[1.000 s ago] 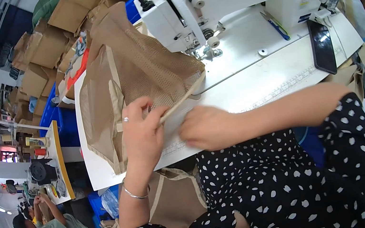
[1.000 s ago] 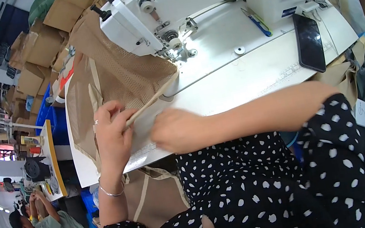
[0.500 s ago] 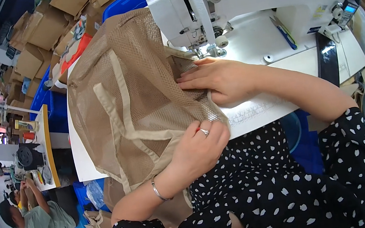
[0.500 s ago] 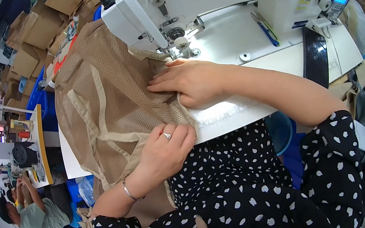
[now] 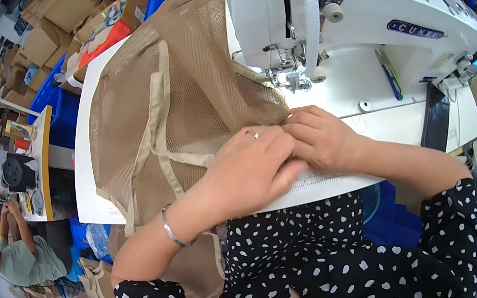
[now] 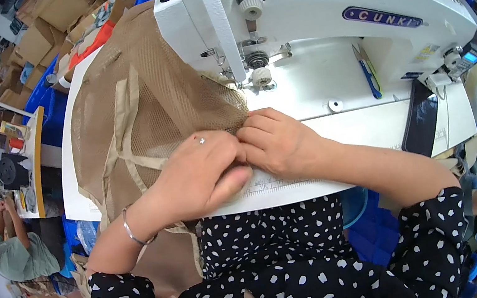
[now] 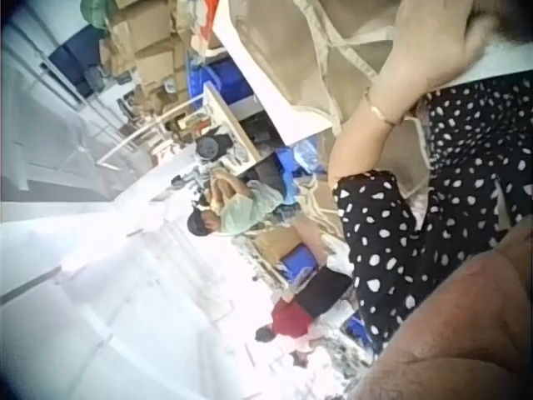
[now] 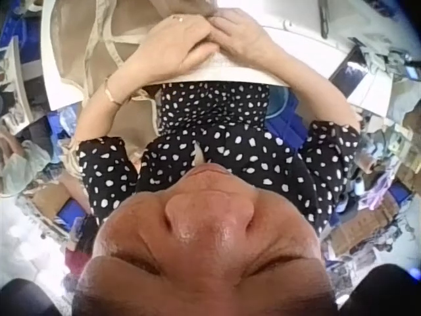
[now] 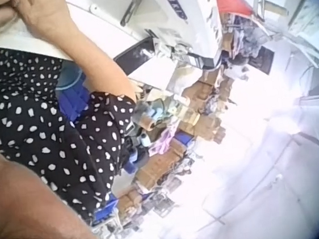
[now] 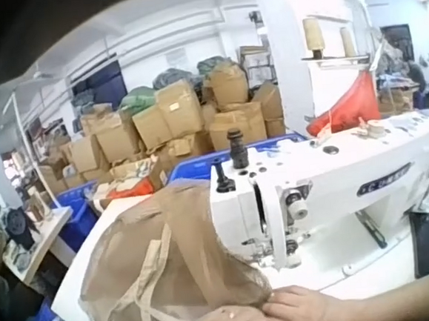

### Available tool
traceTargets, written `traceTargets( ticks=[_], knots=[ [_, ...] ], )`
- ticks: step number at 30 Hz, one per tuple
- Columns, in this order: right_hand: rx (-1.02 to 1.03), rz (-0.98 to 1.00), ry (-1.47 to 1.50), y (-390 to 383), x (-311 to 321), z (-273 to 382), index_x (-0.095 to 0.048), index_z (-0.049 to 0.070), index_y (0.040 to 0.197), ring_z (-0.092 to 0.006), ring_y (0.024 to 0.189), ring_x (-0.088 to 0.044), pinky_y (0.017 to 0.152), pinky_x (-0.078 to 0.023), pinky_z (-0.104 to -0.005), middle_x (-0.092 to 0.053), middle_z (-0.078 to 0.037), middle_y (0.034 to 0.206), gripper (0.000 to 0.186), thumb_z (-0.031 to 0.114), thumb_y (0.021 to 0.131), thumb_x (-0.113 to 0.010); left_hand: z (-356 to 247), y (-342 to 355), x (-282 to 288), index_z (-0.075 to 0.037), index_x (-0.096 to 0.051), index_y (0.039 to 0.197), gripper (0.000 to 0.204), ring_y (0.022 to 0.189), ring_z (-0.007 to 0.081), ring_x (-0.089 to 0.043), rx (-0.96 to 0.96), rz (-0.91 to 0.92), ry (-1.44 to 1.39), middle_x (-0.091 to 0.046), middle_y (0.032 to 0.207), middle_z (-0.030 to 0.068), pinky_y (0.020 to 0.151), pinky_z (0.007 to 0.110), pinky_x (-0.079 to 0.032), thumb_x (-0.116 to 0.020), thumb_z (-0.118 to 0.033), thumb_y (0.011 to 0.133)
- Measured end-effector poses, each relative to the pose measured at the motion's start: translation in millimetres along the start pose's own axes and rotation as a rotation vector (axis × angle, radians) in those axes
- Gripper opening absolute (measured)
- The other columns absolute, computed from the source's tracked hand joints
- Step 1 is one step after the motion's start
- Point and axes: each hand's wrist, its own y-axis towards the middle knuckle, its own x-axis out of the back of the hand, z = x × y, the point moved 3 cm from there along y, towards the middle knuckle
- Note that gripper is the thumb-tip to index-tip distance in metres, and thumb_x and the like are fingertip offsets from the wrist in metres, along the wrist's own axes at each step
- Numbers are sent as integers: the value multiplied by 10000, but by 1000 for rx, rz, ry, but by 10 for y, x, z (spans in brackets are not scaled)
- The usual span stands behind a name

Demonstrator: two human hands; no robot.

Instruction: Sewing a tan mesh bag using an industrial sewing machine.

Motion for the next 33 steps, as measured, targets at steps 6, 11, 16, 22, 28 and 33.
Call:
traceTargets(
  ticks=[6,11,16,22,28,33],
  knots=[
    [-156,142,4,-54,2,-18,-643,21,1066,-278,1049,-639,978,-502,-418,-659,-128,1107,262,154,842,-612,93,146,-20,-62,-615,1174,293,907,271,-623,34,-101,350,-630,1137,102,803,365,-478,-596,-135,891],
    [-147,68,35,-73,-84,-40,-644,6,1091,-268,1080,-647,974,-505,-385,-664,-135,1133,279,142,850,-603,231,178,-97,-92,-645,1204,346,921,235,-632,113,3,555,-639,1156,100,802,353,-485,-588,-149,868],
    [-146,120,58,-25,-55,-4,-649,-9,1173,-261,1118,-639,1009,-489,-392,-664,-128,1164,344,123,861,-585,329,270,-13,-122,-662,1174,317,917,235,-650,140,44,612,-646,1083,86,766,355,-515,-593,-150,866],
    [-175,212,70,-22,-21,-3,-648,0,1224,-261,1250,-564,1107,-405,-450,-632,-135,1236,365,133,891,-582,470,353,-17,-125,-637,1212,337,910,278,-686,382,105,523,-626,1086,87,700,415,-579,-585,-121,878],
    [-381,204,123,-26,-9,-25,-642,20,1238,-282,1291,-525,1134,-366,-483,-609,-132,1274,403,235,898,-671,563,80,-252,-210,-569,1404,515,962,335,-681,273,-113,480,-545,1342,111,749,442,-596,-598,-139,894],
    [-398,160,75,-39,11,-102,-637,39,1246,-291,1265,-535,1120,-373,-472,-598,-122,1290,438,276,883,-706,415,132,-370,-166,-547,1433,522,853,374,-699,455,-116,532,-536,1390,170,731,425,-607,-643,-245,926]
  ],
)
